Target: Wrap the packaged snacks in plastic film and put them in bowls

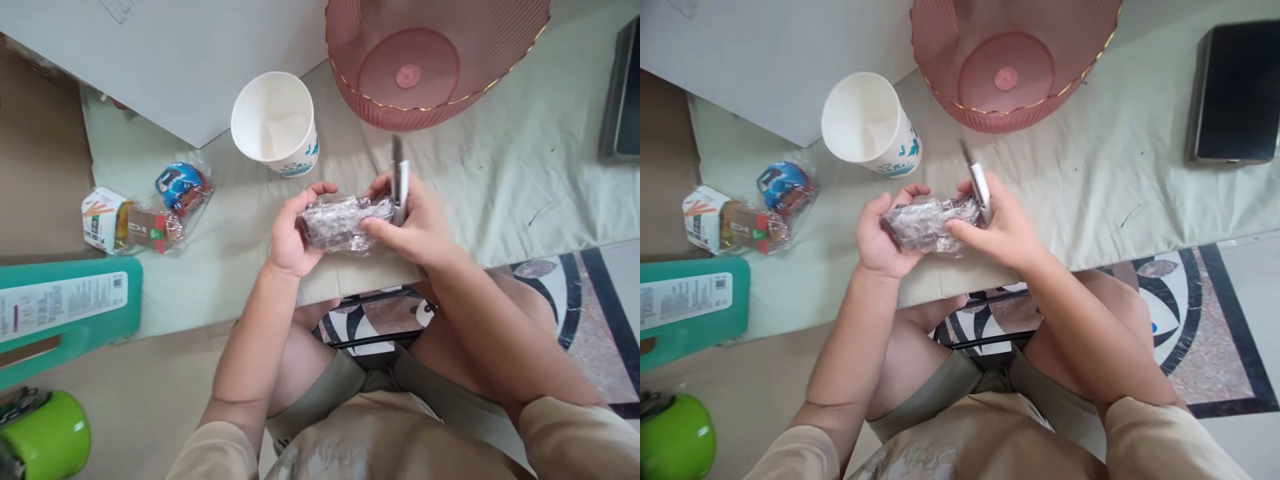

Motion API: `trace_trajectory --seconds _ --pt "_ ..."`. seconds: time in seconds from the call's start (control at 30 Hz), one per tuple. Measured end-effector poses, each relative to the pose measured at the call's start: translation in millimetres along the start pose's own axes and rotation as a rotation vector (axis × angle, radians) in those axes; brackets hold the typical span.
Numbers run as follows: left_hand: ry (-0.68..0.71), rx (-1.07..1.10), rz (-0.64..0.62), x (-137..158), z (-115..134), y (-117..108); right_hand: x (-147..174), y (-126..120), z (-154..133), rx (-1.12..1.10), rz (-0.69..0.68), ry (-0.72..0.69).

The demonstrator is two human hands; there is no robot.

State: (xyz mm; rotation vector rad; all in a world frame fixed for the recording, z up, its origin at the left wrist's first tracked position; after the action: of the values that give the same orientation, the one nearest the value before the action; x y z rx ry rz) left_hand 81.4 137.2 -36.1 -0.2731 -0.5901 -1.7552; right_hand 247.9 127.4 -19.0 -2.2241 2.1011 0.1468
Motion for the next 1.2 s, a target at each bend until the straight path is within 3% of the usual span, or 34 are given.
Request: trace_trajectory --seconds 0.1,0.17,0.3,0.43,0.67,0.97,1.2 --pt "0.148 -0.15 0.003 -7.9 3.3 2.2 1.0 -17.4 -4.0 0.144 0.138 -0.081" --pt "0.257 -0.307 0.037 -10.5 4.5 -0.6 1.6 -21.2 -6.8 0.22 0.156 -0.112" --pt "0.405 -0.5 0.249 -6.5 9.6 -17.6 4.6 -23.0 -8.6 0.281 0.142 -0.109" --pt "0.397 -0.527 0.321 -0.1 11.4 -22.1 6.8 -21.3 -6.4 0.205 0.129 -0.056" --pt "0.517 -0.58 0.204 8.3 12.9 3.7 4.6 -8.3 0.0 0.193 0.123 0.005" --pt "0.572 -0.7 0.402 16.7 29.5 -10.0 9.8 0.5 -16.7 0.024 0.053 -0.108" --pt "0.614 -0.811 0.429 20.4 37.5 -10.9 9.7 9.2 -10.3 -0.029 0.016 0.056"
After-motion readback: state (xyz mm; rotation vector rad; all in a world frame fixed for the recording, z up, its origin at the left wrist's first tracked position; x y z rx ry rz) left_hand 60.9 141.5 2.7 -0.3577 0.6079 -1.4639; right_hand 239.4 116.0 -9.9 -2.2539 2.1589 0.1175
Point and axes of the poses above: each hand's wrist, its own x-axis away from the middle knuckle, its own y-axis out of the palm, z = x × y, the point moved 8 cm from there along -x, towards the middle knuckle, and after that the axes turned 13 degrees about -x, right-handed, at the moved point
